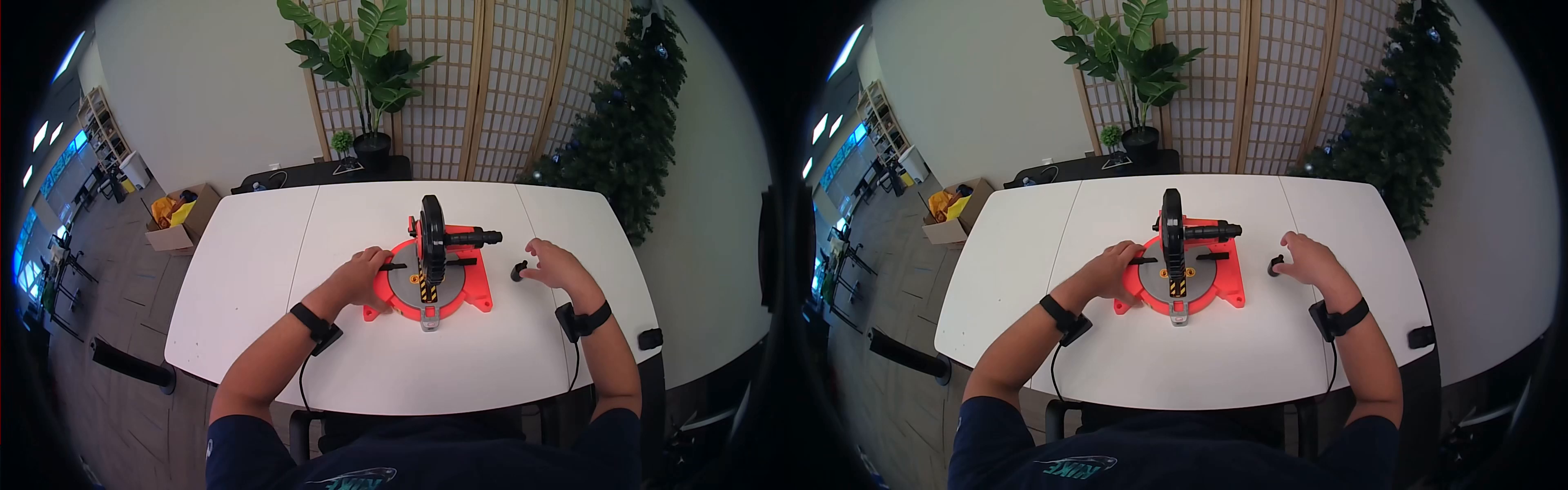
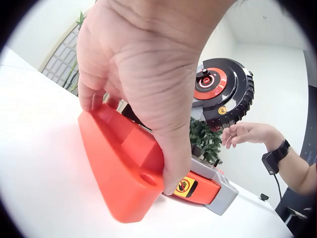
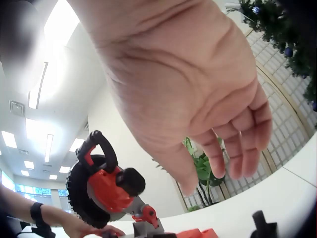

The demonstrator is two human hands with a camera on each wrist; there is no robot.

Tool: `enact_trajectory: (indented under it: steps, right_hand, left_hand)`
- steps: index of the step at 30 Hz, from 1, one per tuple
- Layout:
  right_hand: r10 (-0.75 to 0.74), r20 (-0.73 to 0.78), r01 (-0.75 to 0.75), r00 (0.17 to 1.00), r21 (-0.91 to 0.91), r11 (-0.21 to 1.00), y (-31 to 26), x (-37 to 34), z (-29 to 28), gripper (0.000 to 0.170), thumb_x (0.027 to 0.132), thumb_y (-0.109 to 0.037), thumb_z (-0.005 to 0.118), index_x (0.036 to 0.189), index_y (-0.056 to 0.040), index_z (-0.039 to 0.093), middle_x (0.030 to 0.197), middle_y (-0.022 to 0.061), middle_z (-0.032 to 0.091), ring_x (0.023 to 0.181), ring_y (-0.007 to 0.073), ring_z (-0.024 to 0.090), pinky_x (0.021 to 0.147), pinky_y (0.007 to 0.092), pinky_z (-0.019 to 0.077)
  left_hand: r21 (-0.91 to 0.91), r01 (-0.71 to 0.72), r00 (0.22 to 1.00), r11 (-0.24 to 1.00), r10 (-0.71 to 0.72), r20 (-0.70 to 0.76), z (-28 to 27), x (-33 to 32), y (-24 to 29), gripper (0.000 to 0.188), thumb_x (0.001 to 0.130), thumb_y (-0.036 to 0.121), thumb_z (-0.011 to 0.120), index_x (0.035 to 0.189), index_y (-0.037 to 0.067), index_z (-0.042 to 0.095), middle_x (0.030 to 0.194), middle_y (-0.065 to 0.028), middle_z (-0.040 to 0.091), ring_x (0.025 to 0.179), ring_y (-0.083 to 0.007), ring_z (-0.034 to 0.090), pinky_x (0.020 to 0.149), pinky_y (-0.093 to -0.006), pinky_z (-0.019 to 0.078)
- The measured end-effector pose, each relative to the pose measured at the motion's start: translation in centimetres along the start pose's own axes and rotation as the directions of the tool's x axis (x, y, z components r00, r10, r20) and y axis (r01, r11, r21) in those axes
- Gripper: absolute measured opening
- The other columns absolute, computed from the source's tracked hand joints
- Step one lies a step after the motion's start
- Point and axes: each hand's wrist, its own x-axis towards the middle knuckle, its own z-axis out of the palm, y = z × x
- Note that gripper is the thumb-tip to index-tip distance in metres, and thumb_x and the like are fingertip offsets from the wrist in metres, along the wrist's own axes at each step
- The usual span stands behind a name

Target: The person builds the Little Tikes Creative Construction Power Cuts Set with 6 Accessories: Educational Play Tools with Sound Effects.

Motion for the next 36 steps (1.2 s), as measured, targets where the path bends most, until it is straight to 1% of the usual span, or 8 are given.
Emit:
enact_trajectory:
  steps: [2,6,11,18,21,23,30,36]
  right_hand:
    - [0.098,-0.001,-0.098,0.995,-0.064,0.993,0.3,-0.1,0.9,0.050,0.083,-0.030,0.081,0.121,-0.0048,0.059,0.118,0.0146,0.068,0.104,0.0307,0.068,0.088,0.0390,0.0537]
    - [0.068,-0.029,-0.070,0.997,-0.081,0.994,2.0,0.8,3.0,0.053,0.081,-0.030,0.082,0.122,-0.0056,0.059,0.116,0.0137,0.069,0.104,0.0301,0.068,0.088,0.0394,0.0538]
    - [0.097,0.064,-0.095,0.993,-0.035,0.995,2.9,1.9,4.3,0.052,0.079,-0.028,0.083,0.120,-0.0065,0.060,0.109,0.0122,0.071,0.101,0.0298,0.069,0.085,0.0396,0.0543]
    - [0.118,0.092,-0.110,0.989,-0.090,0.990,1.2,1.3,4.7,0.047,0.078,-0.025,0.083,0.114,-0.0049,0.061,0.105,0.0119,0.072,0.095,0.0301,0.070,0.082,0.0399,0.0545]
    - [0.067,0.016,-0.066,0.998,-0.035,0.997,0.6,0.6,4.8,0.044,0.078,-0.025,0.084,0.110,-0.0038,0.062,0.104,0.0132,0.072,0.094,0.0303,0.070,0.082,0.0402,0.0543]
    - [-0.111,-0.055,0.114,0.992,0.057,0.992,0.8,0.7,5.2,0.044,0.076,-0.025,0.085,0.108,-0.0027,0.063,0.103,0.0141,0.072,0.091,0.0299,0.071,0.081,0.0389,0.0545]
    - [-0.062,0.002,0.061,0.998,0.106,0.992,0.5,0.9,4.8,0.044,0.074,-0.020,0.085,0.108,-0.0019,0.063,0.098,0.0147,0.071,0.085,0.0279,0.070,0.075,0.0367,0.0544]
    - [-0.049,-0.119,0.076,0.992,0.234,0.969,-2.8,-1.4,3.4,0.041,0.074,-0.019,0.083,0.098,0.0019,0.057,0.093,0.0179,0.063,0.085,0.0299,0.067,0.075,0.0371,0.0547]
  left_hand:
    - [-0.004,-0.007,1.000,1.000,0.007,-0.002,0.1,0.0,-0.1,0.107,0.052,0.037,0.096,0.141,0.009,0.045,0.141,-0.0104,0.050,0.133,-0.0343,0.048,0.110,-0.0430,0.0451]
    - [0.008,-0.005,1.000,1.000,0.005,-0.009,0.2,0.1,-0.2,0.107,0.052,0.038,0.096,0.142,0.009,0.045,0.141,-0.0104,0.050,0.134,-0.0341,0.048,0.110,-0.0429,0.0453]
    - [0.006,-0.005,1.000,1.000,0.006,-0.023,0.2,0.0,-0.1,0.106,0.051,0.039,0.096,0.140,0.009,0.047,0.138,-0.0125,0.052,0.131,-0.0351,0.050,0.108,-0.0431,0.0464]
    - [0.021,0.014,1.000,1.000,-0.014,0.004,0.1,0.1,0.0,0.110,0.051,0.039,0.096,0.143,0.010,0.045,0.143,-0.0102,0.049,0.134,-0.0350,0.047,0.110,-0.0435,0.0458]
    - [0.026,0.029,0.999,0.999,-0.030,0.013,-0.1,0.0,0.3,0.110,0.050,0.039,0.096,0.143,0.010,0.045,0.143,-0.0097,0.049,0.134,-0.0351,0.047,0.110,-0.0435,0.0459]
    - [0.032,0.009,1.000,0.999,-0.009,-0.020,0.2,0.0,0.0,0.105,0.051,0.041,0.095,0.139,0.009,0.047,0.140,-0.0126,0.050,0.132,-0.0360,0.048,0.107,-0.0431,0.0471]
    - [0.017,-0.018,0.999,1.000,0.019,-0.038,0.4,0.1,-0.5,0.106,0.050,0.042,0.095,0.139,0.009,0.047,0.139,-0.0121,0.051,0.132,-0.0358,0.049,0.107,-0.0432,0.0472]
    - [0.022,0.007,1.000,1.000,-0.006,-0.029,0.2,0.0,0.0,0.106,0.050,0.043,0.095,0.139,0.009,0.048,0.136,-0.0119,0.054,0.130,-0.0352,0.051,0.107,-0.0428,0.0474]
